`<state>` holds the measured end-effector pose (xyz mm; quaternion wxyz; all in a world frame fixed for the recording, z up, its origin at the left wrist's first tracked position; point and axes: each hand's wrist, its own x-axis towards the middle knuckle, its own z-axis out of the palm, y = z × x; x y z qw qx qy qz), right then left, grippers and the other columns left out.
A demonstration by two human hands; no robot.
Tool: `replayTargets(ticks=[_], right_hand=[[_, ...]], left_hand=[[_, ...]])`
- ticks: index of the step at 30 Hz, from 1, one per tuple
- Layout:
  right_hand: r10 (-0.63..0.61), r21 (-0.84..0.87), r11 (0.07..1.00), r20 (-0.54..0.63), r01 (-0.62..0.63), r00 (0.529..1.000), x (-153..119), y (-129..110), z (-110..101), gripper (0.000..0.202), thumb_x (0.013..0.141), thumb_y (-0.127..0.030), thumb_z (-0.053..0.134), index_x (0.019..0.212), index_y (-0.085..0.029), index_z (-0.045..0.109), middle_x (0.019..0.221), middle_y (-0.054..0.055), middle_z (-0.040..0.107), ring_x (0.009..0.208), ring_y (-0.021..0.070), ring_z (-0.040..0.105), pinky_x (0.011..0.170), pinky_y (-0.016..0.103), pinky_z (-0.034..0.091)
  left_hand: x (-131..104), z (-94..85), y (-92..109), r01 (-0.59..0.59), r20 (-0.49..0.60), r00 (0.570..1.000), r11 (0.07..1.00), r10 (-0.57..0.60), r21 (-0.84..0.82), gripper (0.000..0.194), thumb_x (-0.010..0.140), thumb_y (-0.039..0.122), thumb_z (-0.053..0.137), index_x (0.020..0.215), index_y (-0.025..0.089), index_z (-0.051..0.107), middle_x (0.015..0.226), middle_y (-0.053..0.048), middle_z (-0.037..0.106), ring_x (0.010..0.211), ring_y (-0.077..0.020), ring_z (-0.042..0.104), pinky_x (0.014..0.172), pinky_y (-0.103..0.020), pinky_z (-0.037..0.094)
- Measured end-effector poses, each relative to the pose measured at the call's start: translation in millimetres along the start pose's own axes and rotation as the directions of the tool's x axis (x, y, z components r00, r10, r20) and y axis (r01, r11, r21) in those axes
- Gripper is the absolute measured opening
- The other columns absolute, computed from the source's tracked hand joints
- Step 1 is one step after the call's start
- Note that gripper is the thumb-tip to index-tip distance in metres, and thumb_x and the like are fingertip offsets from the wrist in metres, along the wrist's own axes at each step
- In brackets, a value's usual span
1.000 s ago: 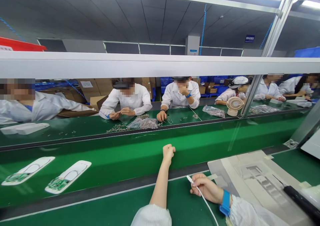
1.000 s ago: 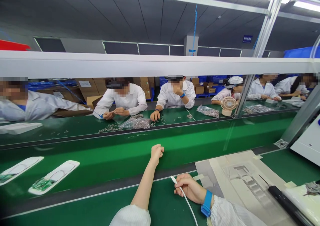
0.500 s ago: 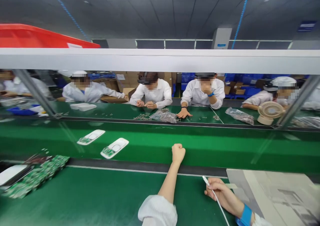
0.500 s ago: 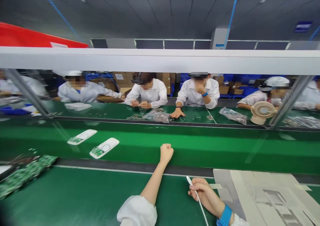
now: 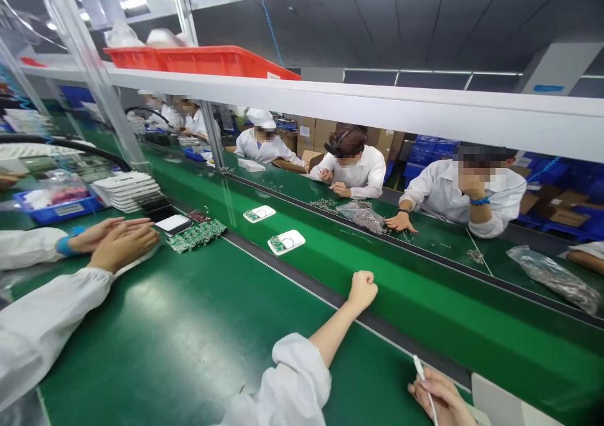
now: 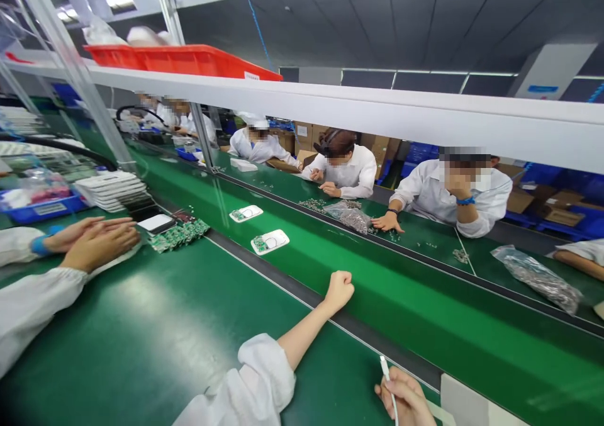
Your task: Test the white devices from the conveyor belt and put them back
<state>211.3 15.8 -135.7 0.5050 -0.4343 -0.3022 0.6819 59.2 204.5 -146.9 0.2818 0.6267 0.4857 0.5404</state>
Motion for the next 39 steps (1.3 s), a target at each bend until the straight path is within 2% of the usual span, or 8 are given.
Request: replayTargets(ticks=[3, 6, 10, 13, 17, 22, 29, 39], right_hand=[[-0.021, -0.015, 1.0, 0.038, 0.022, 0.999, -1.3, -3.0, 2.5, 0.023, 0.065, -0.027, 0.069, 0.047, -0.02, 0.056, 0.043, -0.002, 0.047, 0.046, 0.0129, 0.041, 0.078, 0.039, 0.04], [-0.043, 0.013, 0.999, 0.07, 0.042, 0.997, -0.4, -3.1, 0.8, 0.023, 0.068, -0.024, 0.067, 0.049, -0.019, 0.055, 0.043, -0.002, 0.048, 0.046, 0.0116, 0.04, 0.078, 0.037, 0.039], [-0.064, 0.044, 0.997, 0.095, 0.061, 0.993, 1.2, -1.0, -4.2, 0.021, 0.07, -0.021, 0.064, 0.052, -0.018, 0.055, 0.043, -0.003, 0.048, 0.046, 0.0112, 0.04, 0.077, 0.036, 0.039], [-0.075, 0.051, 0.996, 0.096, 0.071, 0.993, 1.8, -0.6, -6.3, 0.02, 0.068, -0.02, 0.065, 0.051, -0.018, 0.056, 0.041, -0.003, 0.049, 0.044, 0.0106, 0.038, 0.074, 0.035, 0.039], [-0.078, 0.063, 0.995, 0.102, 0.072, 0.992, 2.0, -1.0, -8.4, 0.017, 0.068, -0.019, 0.064, 0.053, -0.017, 0.057, 0.041, -0.003, 0.049, 0.042, 0.0095, 0.036, 0.074, 0.035, 0.039], [-0.086, 0.078, 0.994, 0.141, 0.076, 0.986, 3.2, -1.1, -12.9, 0.016, 0.07, -0.016, 0.06, 0.054, -0.017, 0.057, 0.042, -0.003, 0.05, 0.044, 0.01, 0.038, 0.076, 0.035, 0.039], [-0.085, 0.083, 0.994, 0.154, 0.072, 0.984, 4.2, -0.9, -15.5, 0.013, 0.07, -0.016, 0.061, 0.057, -0.016, 0.059, 0.043, -0.003, 0.051, 0.043, 0.0089, 0.037, 0.076, 0.035, 0.039], [-0.105, 0.068, 0.993, 0.155, 0.096, 0.982, 3.8, -0.7, -14.0, 0.016, 0.071, -0.015, 0.059, 0.055, -0.016, 0.058, 0.042, -0.003, 0.05, 0.043, 0.0096, 0.036, 0.075, 0.034, 0.039]], left_hand=[[0.4, -6.0, -4.4, -0.007, 0.016, 1.0, 0.998, 0.006, 0.057, 0.024, 0.046, 0.001, 0.041, 0.044, 0.018, 0.023, 0.044, 0.006, 0.019, 0.045, -0.009, 0.025, 0.046, -0.026, 0.014], [8.5, -21.8, -7.4, 0.018, -0.1, 0.995, 0.989, -0.003, 0.147, 0.016, 0.056, 0.004, 0.041, 0.053, 0.019, 0.036, 0.049, 0.005, 0.032, 0.049, -0.0117, 0.035, 0.049, -0.024, 0.025], [26.9, -61.7, -9.1, 0.064, -0.292, 0.956, 0.942, 0.037, 0.328, 0.025, 0.064, 0.007, 0.042, 0.087, 0.016, 0.048, 0.08, -0.006, 0.049, 0.08, -0.0209, 0.048, 0.073, -0.032, 0.037], [37.8, -98.4, -10.6, 0.073, -0.333, 0.938, 0.884, 0.097, 0.462, 0.04, 0.067, 0.011, 0.044, 0.107, 0.01, 0.046, 0.105, -0.016, 0.047, 0.106, -0.0295, 0.039, 0.092, -0.044, 0.027], [41.5, -146.2, -21.3, 0.041, -0.262, 0.953, 0.786, 0.155, 0.617, 0.043, 0.065, 0.019, 0.053, 0.108, 0.011, 0.052, 0.124, -0.019, 0.04, 0.12, -0.0347, 0.027, 0.101, -0.051, 0.008], [38.9, -185.8, -46.2, -0.015, -0.013, 0.998, 0.458, 0.06, 0.889, 0.034, 0.07, 0.04, 0.053, 0.095, 0.019, 0.063, 0.128, -0.012, 0.045, 0.121, -0.0359, 0.028, 0.099, -0.058, 0.003], [45.3, -190.8, -53.6, -0.102, 0.157, 0.985, 0.481, -0.075, 0.871, 0.044, 0.071, 0.053, 0.053, 0.101, 0.021, 0.061, 0.115, -0.013, 0.055, 0.106, -0.034, 0.045, 0.091, -0.063, 0.015], [46.5, -176.5, -46.9, -0.187, 0.242, 0.969, 0.517, -0.039, 0.835, 0.035, 0.082, 0.043, 0.044, 0.101, 0.014, 0.047, 0.09, -0.013, 0.06, 0.09, -0.0293, 0.055, 0.078, -0.039, 0.034]])
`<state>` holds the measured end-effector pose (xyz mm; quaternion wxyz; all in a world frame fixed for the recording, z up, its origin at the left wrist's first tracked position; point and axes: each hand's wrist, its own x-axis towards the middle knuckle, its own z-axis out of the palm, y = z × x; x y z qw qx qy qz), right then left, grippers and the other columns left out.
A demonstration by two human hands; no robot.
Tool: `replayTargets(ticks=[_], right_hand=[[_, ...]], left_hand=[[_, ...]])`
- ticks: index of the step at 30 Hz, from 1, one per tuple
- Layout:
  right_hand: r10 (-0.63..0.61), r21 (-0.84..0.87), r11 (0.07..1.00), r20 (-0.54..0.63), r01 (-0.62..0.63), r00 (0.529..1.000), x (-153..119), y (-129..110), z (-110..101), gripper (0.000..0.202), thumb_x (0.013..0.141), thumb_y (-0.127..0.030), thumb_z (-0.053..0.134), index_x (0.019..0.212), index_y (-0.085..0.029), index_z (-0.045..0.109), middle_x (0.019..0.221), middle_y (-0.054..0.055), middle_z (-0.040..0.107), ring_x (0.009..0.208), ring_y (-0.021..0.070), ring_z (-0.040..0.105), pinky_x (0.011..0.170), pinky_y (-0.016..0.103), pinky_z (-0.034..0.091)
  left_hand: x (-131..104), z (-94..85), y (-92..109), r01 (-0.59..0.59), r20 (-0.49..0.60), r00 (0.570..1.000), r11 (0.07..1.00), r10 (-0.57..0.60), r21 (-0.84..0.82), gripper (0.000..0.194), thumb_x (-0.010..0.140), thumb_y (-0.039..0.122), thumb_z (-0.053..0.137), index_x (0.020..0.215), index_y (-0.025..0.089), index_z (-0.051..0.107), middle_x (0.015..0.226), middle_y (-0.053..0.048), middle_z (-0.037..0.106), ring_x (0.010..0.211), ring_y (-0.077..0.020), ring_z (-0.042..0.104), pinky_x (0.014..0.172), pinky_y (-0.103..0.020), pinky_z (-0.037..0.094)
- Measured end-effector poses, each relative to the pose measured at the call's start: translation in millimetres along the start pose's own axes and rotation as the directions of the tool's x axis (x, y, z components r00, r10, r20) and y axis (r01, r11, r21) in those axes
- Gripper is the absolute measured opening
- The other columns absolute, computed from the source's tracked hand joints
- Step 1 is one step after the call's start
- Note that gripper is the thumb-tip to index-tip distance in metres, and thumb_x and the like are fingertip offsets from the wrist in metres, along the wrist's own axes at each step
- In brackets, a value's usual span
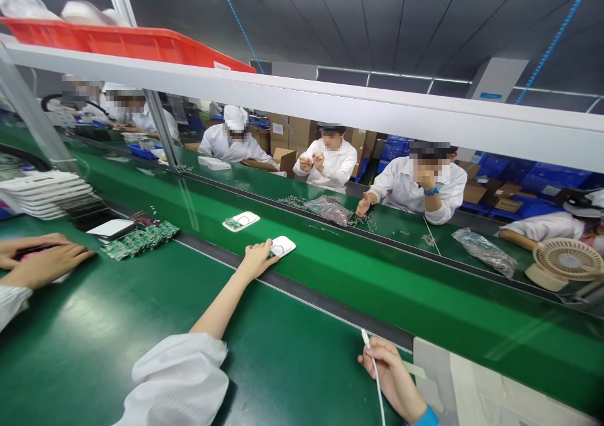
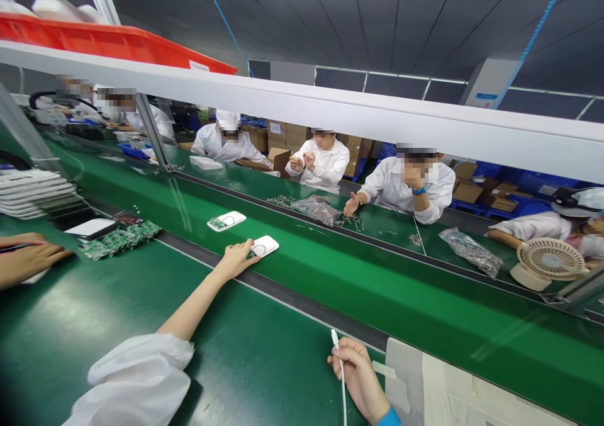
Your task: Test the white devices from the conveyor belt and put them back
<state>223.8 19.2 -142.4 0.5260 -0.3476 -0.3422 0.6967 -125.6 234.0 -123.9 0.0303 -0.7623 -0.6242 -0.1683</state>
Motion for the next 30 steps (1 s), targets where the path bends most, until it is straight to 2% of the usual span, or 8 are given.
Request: replayTargets(ticks=[8, 12, 15, 18, 24, 26, 28, 30], right_hand=[[-0.009, -0.004, 1.0, 0.006, 0.009, 1.0, -0.3, -0.1, 1.8, 0.017, 0.072, -0.013, 0.058, 0.055, -0.017, 0.057, 0.043, -0.003, 0.049, 0.044, 0.0099, 0.036, 0.074, 0.034, 0.039], [-0.019, 0.003, 1.0, 0.011, 0.019, 1.0, -1.2, 0.5, 1.6, 0.018, 0.073, -0.012, 0.057, 0.055, -0.017, 0.057, 0.043, -0.003, 0.049, 0.044, 0.0098, 0.037, 0.075, 0.034, 0.039], [-0.02, 0.004, 1.0, 0.015, 0.02, 1.0, -1.7, 0.5, 1.6, 0.018, 0.073, -0.013, 0.058, 0.055, -0.017, 0.057, 0.043, -0.003, 0.049, 0.044, 0.0096, 0.037, 0.075, 0.034, 0.04], [-0.029, 0.006, 1.0, 0.014, 0.029, 0.999, -1.3, 0.7, 2.0, 0.018, 0.072, -0.014, 0.06, 0.055, -0.016, 0.057, 0.043, -0.003, 0.05, 0.043, 0.009, 0.037, 0.074, 0.033, 0.04], [-0.046, -0.14, 0.99, -0.093, 0.033, 0.995, 0.0, 5.5, 1.2, 0.015, 0.072, -0.029, 0.068, 0.071, -0.014, 0.067, 0.047, -0.001, 0.054, 0.049, 0.0094, 0.045, 0.061, 0.025, 0.041], [-0.061, -0.216, 0.976, -0.155, 0.026, 0.986, -0.7, 7.9, 1.6, 0.025, 0.07, -0.035, 0.07, 0.083, -0.014, 0.068, 0.05, 0.0, 0.057, 0.05, 0.01, 0.047, 0.052, 0.022, 0.038], [-0.099, -0.313, 0.949, -0.185, 0.037, 0.978, -1.8, 9.5, 3.3, 0.028, 0.068, -0.038, 0.071, 0.082, -0.014, 0.069, 0.054, 0.002, 0.059, 0.049, 0.0101, 0.047, 0.046, 0.021, 0.035], [-0.152, -0.42, 0.905, -0.179, 0.064, 0.972, -2.9, 9.9, 5.8, 0.027, 0.067, -0.038, 0.071, 0.075, -0.013, 0.069, 0.055, 0.003, 0.059, 0.048, 0.0097, 0.047, 0.045, 0.021, 0.034]], left_hand=[[8.5, 0.9, 16.7, -0.022, -0.06, 0.998, 0.995, 0.016, -0.099, 0.023, 0.089, 0.028, 0.032, 0.094, 0.012, 0.047, 0.093, -0.018, 0.059, 0.083, -0.029, 0.059, 0.08, -0.039, 0.034], [10.4, -1.1, 20.0, 0.008, -0.125, 0.991, 0.972, -0.038, -0.236, 0.024, 0.088, 0.033, 0.036, 0.096, 0.013, 0.046, 0.074, -0.012, 0.061, 0.082, -0.0282, 0.06, 0.09, -0.042, 0.029], [8.2, -7.5, 22.2, 0.013, -0.146, 0.986, 0.921, -0.075, -0.389, 0.016, 0.082, 0.031, 0.049, 0.089, 0.016, 0.048, 0.066, -0.006, 0.06, 0.08, -0.0265, 0.06, 0.096, -0.044, 0.023], [-0.7, -10.9, 38.2, 0.032, -0.145, 0.979, 0.815, -0.141, -0.579, 0.016, 0.082, 0.034, 0.049, 0.086, 0.019, 0.049, 0.061, -0.003, 0.059, 0.076, -0.0247, 0.06, 0.092, -0.043, 0.03], [-54.9, 11.7, 134.2, 0.078, 0.009, 0.985, 0.392, -0.175, -0.917, 0.041, 0.08, 0.053, 0.047, 0.091, 0.015, 0.052, 0.085, -0.01, 0.065, 0.075, -0.0223, 0.062, 0.065, -0.031, 0.047], [-77.7, 18.3, 165.5, 0.148, 0.139, 0.988, 0.178, -0.061, -0.973, 0.045, 0.077, 0.052, 0.054, 0.096, 0.012, 0.054, 0.087, -0.012, 0.066, 0.073, -0.0219, 0.063, 0.063, -0.03, 0.048], [-94.6, 18.7, 184.6, 0.317, 0.301, 0.945, -0.131, 0.131, -0.939, 0.047, 0.073, 0.046, 0.063, 0.103, 0.011, 0.054, 0.093, -0.014, 0.065, 0.079, -0.0227, 0.063, 0.066, -0.031, 0.048], [-102.6, 14.8, 190.6, 0.447, 0.367, 0.886, -0.312, 0.285, -0.838, 0.048, 0.071, 0.037, 0.069, 0.108, 0.011, 0.054, 0.101, -0.016, 0.063, 0.087, -0.0242, 0.061, 0.072, -0.032, 0.048]])
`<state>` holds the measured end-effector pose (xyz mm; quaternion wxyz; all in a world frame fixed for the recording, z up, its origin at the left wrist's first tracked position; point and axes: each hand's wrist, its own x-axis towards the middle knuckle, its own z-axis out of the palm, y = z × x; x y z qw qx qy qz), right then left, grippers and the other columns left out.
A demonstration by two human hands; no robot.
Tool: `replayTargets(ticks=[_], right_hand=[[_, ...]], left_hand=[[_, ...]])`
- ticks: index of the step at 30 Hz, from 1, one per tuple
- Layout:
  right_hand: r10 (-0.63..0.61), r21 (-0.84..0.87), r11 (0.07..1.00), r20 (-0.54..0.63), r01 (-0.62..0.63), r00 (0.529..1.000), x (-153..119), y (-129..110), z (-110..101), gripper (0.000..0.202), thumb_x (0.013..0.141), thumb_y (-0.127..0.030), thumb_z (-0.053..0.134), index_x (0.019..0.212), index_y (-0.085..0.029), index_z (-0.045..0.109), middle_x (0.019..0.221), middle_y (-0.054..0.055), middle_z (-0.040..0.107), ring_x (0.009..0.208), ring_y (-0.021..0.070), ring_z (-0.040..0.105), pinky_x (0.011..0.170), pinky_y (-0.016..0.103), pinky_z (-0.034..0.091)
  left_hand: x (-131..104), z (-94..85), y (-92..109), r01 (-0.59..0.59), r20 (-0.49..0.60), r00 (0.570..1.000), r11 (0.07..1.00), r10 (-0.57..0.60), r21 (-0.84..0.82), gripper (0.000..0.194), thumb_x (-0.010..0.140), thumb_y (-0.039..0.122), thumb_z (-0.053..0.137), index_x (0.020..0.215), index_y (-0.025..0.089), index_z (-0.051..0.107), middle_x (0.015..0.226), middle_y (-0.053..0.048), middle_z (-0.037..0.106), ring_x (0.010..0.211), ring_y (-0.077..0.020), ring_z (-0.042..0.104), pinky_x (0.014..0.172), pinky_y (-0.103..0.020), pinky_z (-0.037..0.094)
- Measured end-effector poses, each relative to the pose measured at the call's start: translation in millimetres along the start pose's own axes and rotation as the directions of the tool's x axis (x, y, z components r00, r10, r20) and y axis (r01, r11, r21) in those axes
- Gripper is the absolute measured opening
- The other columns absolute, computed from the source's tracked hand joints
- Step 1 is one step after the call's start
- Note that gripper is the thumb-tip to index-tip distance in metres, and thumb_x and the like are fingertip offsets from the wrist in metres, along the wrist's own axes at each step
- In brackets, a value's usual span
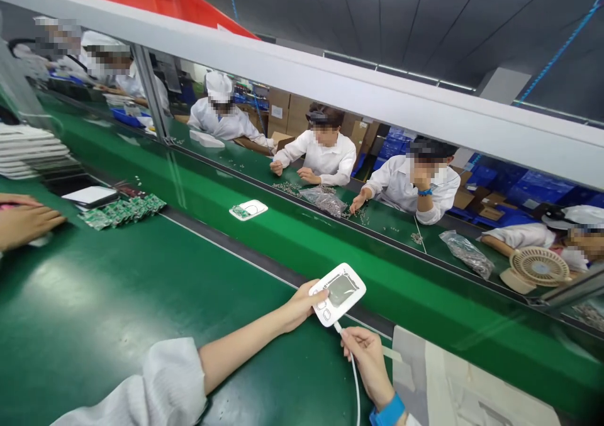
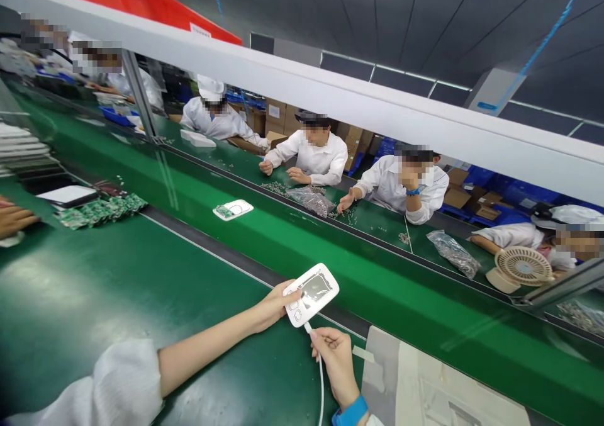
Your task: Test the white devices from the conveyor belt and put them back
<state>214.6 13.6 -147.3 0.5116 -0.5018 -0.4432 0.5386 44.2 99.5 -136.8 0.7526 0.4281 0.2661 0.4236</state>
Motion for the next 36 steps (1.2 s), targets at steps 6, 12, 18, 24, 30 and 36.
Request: replayTargets(ticks=[6, 12, 18, 24, 30, 36], right_hand=[[-0.046, -0.117, 0.992, -0.015, 0.044, 0.999, 0.0, -1.9, 1.8, 0.025, 0.07, -0.038, 0.068, 0.067, -0.013, 0.067, 0.052, 0.001, 0.058, 0.047, 0.0095, 0.047, 0.045, 0.021, 0.037], [-0.082, -0.1, 0.992, -0.058, 0.076, 0.995, 1.3, 2.6, 0.5, 0.022, 0.07, -0.036, 0.069, 0.071, -0.014, 0.067, 0.054, 0.001, 0.059, 0.05, 0.0107, 0.05, 0.048, 0.021, 0.039], [-0.097, -0.12, 0.989, -0.108, 0.084, 0.989, 1.4, 5.6, 1.0, 0.021, 0.067, -0.035, 0.071, 0.07, -0.014, 0.068, 0.053, 0.001, 0.059, 0.049, 0.0108, 0.049, 0.048, 0.022, 0.039], [-0.102, -0.146, 0.985, -0.092, 0.088, 0.991, 1.8, 5.9, 0.2, 0.021, 0.069, -0.035, 0.069, 0.072, -0.014, 0.068, 0.053, 0.002, 0.059, 0.05, 0.0109, 0.05, 0.048, 0.022, 0.039], [-0.105, -0.152, 0.984, -0.092, 0.09, 0.99, 1.1, 4.9, 1.1, 0.021, 0.069, -0.035, 0.068, 0.071, -0.014, 0.068, 0.053, 0.002, 0.059, 0.049, 0.0112, 0.05, 0.048, 0.022, 0.039], [-0.096, -0.167, 0.983, -0.108, 0.077, 0.989, 1.1, 5.3, 1.9, 0.021, 0.068, -0.036, 0.069, 0.07, -0.015, 0.068, 0.052, 0.002, 0.058, 0.049, 0.0117, 0.05, 0.047, 0.022, 0.039]], left_hand=[[1.3, -8.9, 7.8, 0.064, 0.029, 0.998, 0.99, -0.06, -0.129, 0.048, 0.071, 0.032, 0.07, 0.113, 0.013, 0.054, 0.109, -0.016, 0.061, 0.096, -0.0267, 0.058, 0.081, -0.037, 0.045], [4.2, -11.1, 1.2, 0.052, 0.029, 0.998, 0.99, -0.049, -0.13, 0.046, 0.073, 0.03, 0.068, 0.113, 0.013, 0.054, 0.112, -0.015, 0.059, 0.101, -0.027, 0.057, 0.086, -0.038, 0.044], [1.0, -7.0, 8.6, 0.058, 0.049, 0.997, 0.993, -0.053, -0.103, 0.045, 0.075, 0.03, 0.067, 0.114, 0.013, 0.053, 0.114, -0.016, 0.058, 0.103, -0.0283, 0.055, 0.085, -0.038, 0.044], [1.1, -6.2, 9.4, 0.051, 0.082, 0.996, 0.995, -0.044, -0.083, 0.044, 0.076, 0.03, 0.065, 0.116, 0.012, 0.053, 0.117, -0.016, 0.056, 0.109, -0.0296, 0.051, 0.09, -0.04, 0.041], [0.7, -6.7, 9.6, 0.057, 0.099, 0.994, 0.995, -0.049, -0.085, 0.045, 0.077, 0.029, 0.064, 0.117, 0.012, 0.053, 0.119, -0.017, 0.055, 0.11, -0.0303, 0.051, 0.091, -0.041, 0.04], [1.1, -7.5, 7.3, 0.034, 0.088, 0.996, 0.997, -0.028, -0.069, 0.046, 0.076, 0.03, 0.065, 0.116, 0.013, 0.053, 0.118, -0.017, 0.056, 0.109, -0.0303, 0.052, 0.09, -0.041, 0.041]])
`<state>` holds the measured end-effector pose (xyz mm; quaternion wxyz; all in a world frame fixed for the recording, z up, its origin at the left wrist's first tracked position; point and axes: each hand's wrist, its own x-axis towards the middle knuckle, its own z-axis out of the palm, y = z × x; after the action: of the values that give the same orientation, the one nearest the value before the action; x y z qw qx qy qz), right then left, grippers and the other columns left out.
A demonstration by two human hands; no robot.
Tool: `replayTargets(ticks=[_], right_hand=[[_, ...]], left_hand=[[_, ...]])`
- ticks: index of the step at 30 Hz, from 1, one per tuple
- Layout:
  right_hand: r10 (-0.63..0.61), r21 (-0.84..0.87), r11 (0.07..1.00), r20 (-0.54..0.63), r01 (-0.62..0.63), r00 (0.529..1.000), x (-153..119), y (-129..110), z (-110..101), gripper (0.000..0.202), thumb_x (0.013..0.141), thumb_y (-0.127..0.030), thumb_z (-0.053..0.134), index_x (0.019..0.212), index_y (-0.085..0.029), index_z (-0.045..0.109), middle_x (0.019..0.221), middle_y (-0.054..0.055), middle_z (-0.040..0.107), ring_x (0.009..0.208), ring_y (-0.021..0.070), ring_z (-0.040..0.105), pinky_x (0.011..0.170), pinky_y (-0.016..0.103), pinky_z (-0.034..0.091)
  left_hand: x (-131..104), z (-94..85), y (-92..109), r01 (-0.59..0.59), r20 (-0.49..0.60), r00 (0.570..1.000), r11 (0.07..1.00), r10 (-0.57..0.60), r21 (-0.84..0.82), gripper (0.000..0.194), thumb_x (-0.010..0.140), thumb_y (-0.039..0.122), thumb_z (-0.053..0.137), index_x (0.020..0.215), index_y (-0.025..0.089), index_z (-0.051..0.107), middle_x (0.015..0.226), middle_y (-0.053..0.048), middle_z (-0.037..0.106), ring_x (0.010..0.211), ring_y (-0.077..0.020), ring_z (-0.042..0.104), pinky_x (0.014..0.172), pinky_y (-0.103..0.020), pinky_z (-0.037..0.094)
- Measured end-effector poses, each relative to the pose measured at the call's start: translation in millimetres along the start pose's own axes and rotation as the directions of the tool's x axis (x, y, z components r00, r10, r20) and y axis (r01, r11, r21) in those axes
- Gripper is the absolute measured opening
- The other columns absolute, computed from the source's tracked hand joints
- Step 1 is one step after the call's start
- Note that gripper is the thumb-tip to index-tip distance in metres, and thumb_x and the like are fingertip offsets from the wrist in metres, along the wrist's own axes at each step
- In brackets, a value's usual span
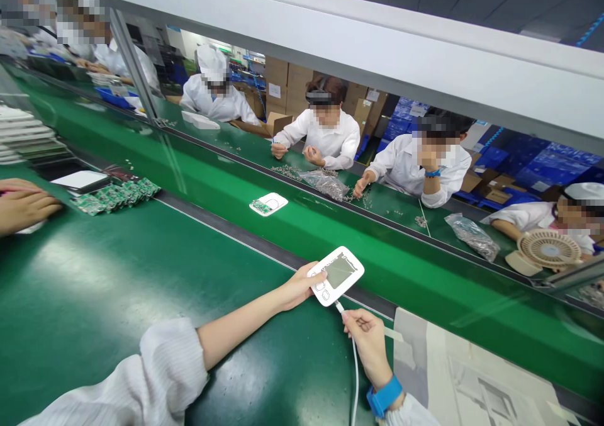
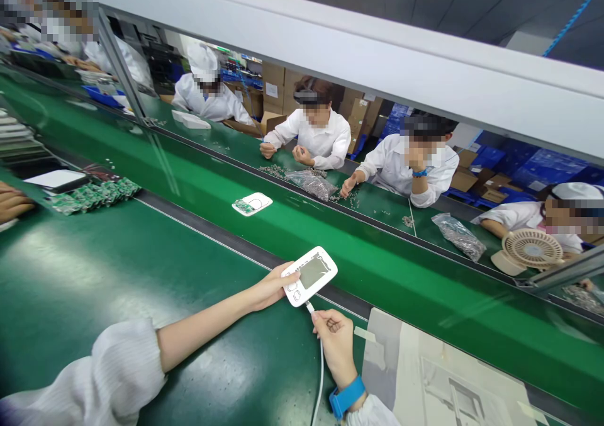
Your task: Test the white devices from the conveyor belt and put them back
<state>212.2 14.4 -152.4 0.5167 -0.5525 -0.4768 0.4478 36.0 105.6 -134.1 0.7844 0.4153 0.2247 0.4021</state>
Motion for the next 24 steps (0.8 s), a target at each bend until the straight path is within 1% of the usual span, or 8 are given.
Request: replayTargets(ticks=[5, 8, 13, 18, 24], right_hand=[[-0.024, -0.036, 0.999, -0.036, 0.023, 0.999, 0.2, -1.5, 2.0, 0.022, 0.067, -0.037, 0.069, 0.065, -0.014, 0.067, 0.049, 0.001, 0.056, 0.047, 0.0122, 0.049, 0.046, 0.024, 0.039], [-0.042, -0.049, 0.998, -0.035, 0.04, 0.999, -0.1, -2.4, 2.8, 0.022, 0.066, -0.037, 0.069, 0.063, -0.015, 0.067, 0.049, 0.0, 0.055, 0.047, 0.0127, 0.048, 0.047, 0.025, 0.039], [-0.045, -0.082, 0.996, -0.036, 0.042, 0.998, -1.1, -2.6, 3.7, 0.024, 0.067, -0.039, 0.068, 0.061, -0.015, 0.065, 0.05, 0.001, 0.056, 0.049, 0.0138, 0.048, 0.049, 0.027, 0.04], [-0.036, -0.078, 0.996, -0.059, 0.032, 0.998, -2.1, -2.7, 4.7, 0.024, 0.067, -0.039, 0.068, 0.061, -0.015, 0.065, 0.053, 0.001, 0.058, 0.05, 0.0135, 0.048, 0.05, 0.026, 0.039], [-0.034, -0.082, 0.996, -0.019, 0.032, 0.999, -3.6, -4.6, 4.4, 0.024, 0.068, -0.039, 0.068, 0.062, -0.015, 0.066, 0.055, 0.002, 0.059, 0.052, 0.0135, 0.048, 0.051, 0.026, 0.039]], left_hand=[[-0.8, 0.8, -0.6, -0.016, -0.015, 1.0, 1.0, 0.016, 0.023, 0.045, 0.075, 0.03, 0.066, 0.114, 0.012, 0.052, 0.116, -0.018, 0.056, 0.106, -0.0299, 0.054, 0.088, -0.041, 0.042], [-1.6, 2.2, 0.3, -0.007, -0.029, 1.0, 0.999, 0.008, 0.033, 0.046, 0.074, 0.031, 0.067, 0.114, 0.012, 0.052, 0.115, -0.017, 0.057, 0.103, -0.0292, 0.056, 0.086, -0.041, 0.043], [-2.0, 3.5, 1.3, 0.004, -0.048, 0.999, 1.0, -0.003, 0.027, 0.046, 0.072, 0.032, 0.069, 0.111, 0.013, 0.053, 0.112, -0.016, 0.059, 0.101, -0.0279, 0.057, 0.084, -0.038, 0.044], [-2.1, 3.6, 2.1, -0.001, -0.042, 0.999, 1.0, 0.002, 0.027, 0.047, 0.07, 0.034, 0.07, 0.108, 0.012, 0.053, 0.109, -0.016, 0.06, 0.096, -0.0271, 0.058, 0.08, -0.038, 0.045], [-2.1, 2.4, 3.2, 0.012, -0.028, 1.0, 0.999, -0.011, 0.042, 0.046, 0.071, 0.032, 0.07, 0.109, 0.013, 0.053, 0.11, -0.016, 0.06, 0.097, -0.0269, 0.058, 0.081, -0.037, 0.045]])
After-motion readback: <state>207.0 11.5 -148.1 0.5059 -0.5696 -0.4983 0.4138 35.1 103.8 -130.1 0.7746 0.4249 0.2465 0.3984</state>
